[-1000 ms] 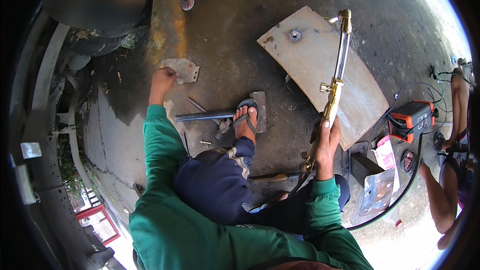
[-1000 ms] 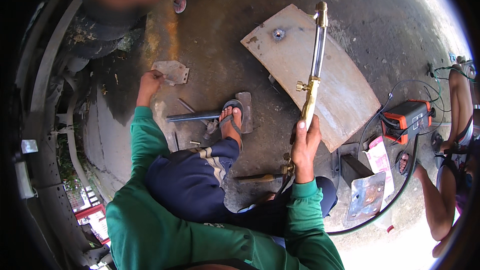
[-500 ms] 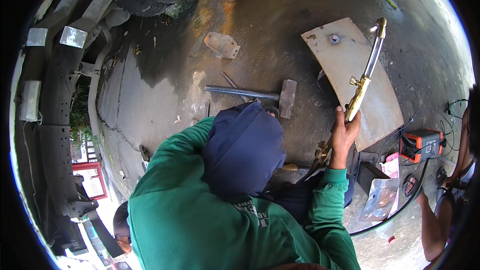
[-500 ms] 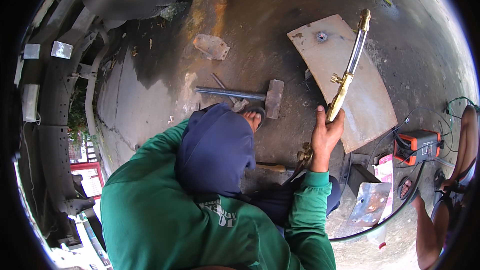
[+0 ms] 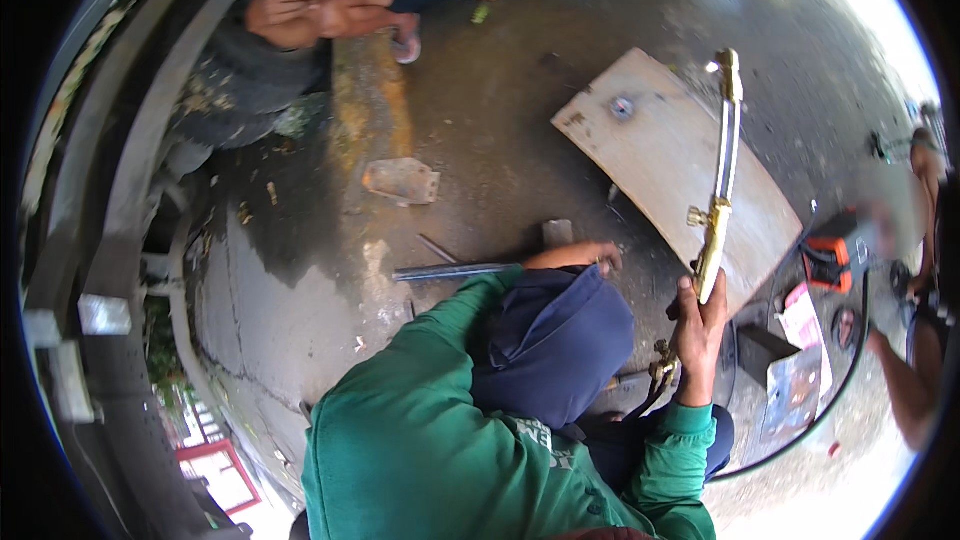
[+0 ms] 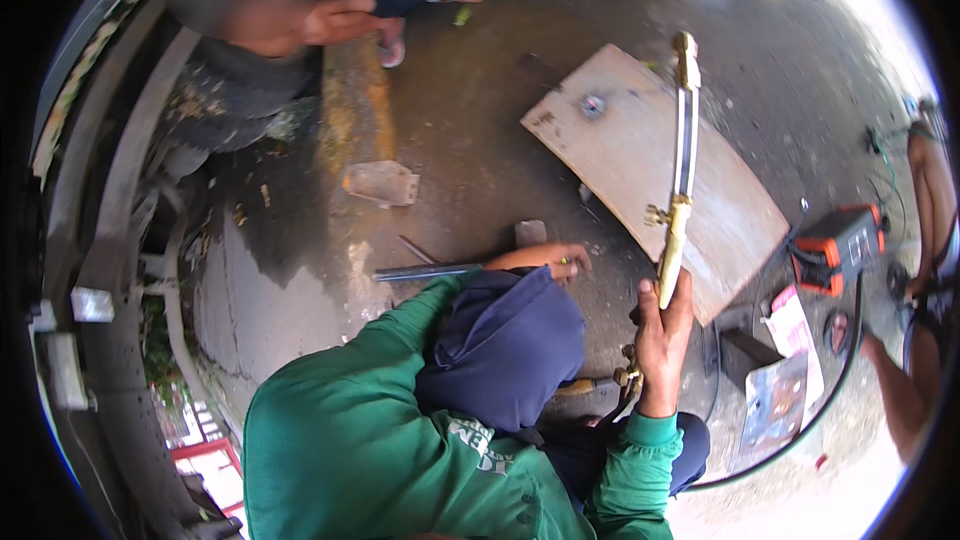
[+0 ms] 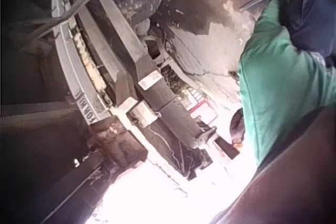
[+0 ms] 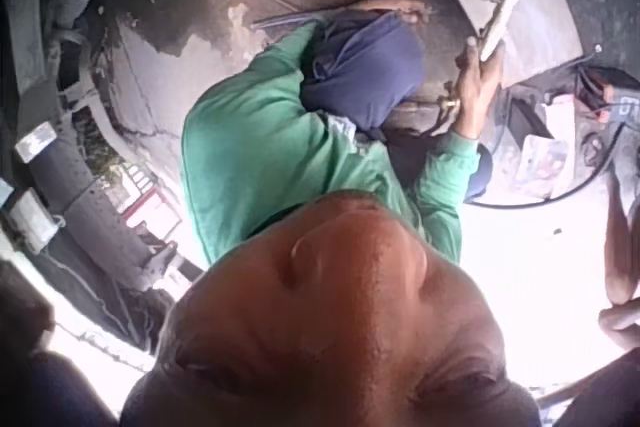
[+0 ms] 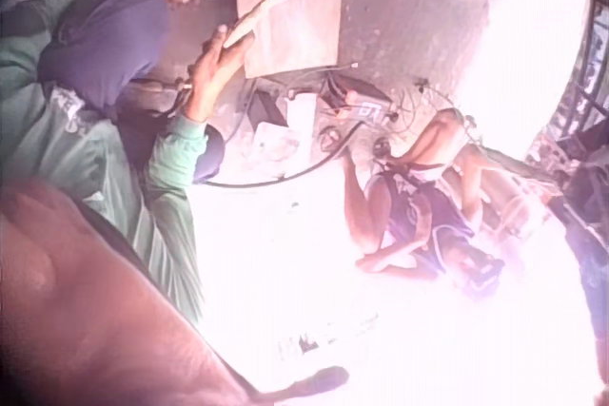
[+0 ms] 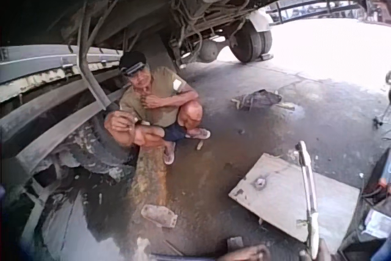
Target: The person uses a handheld cutting torch to cut holes and shapes into a flat metal plate resting on the ground. They reposition the plate between cuts and continue cutting until several openings are formed.
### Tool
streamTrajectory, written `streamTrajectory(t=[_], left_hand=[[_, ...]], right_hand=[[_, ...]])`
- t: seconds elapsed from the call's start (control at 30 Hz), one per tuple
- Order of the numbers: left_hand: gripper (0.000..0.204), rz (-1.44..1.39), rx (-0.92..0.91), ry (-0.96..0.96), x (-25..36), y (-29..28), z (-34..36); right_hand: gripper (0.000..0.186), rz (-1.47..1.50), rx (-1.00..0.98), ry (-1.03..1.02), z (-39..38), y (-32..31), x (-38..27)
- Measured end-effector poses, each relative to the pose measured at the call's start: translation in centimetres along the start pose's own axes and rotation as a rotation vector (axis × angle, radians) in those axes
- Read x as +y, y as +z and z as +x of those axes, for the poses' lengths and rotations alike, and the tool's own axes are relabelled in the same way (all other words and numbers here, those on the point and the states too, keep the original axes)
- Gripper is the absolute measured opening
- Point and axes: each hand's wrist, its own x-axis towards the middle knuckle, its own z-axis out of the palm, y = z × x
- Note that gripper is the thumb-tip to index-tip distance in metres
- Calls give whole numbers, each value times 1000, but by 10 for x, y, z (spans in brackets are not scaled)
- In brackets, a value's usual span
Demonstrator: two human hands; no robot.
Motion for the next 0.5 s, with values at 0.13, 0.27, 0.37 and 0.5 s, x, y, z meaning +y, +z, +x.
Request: streamTrajectory(t=[0.13,0.27,0.37,0.5], left_hand=[[27,-7,-54,18,16,-4,34],[32,66,-41,136,29,-3,37],[38,185,11,146,10,-10,34],[50,130,17,180,-6,-24,29]], right_hand=[[21,1,66,101,-4,6,1],[40,44,152,82,-23,20,9],[73,211,107,11,-38,31,9],[83,230,79,72,-34,48,13]])
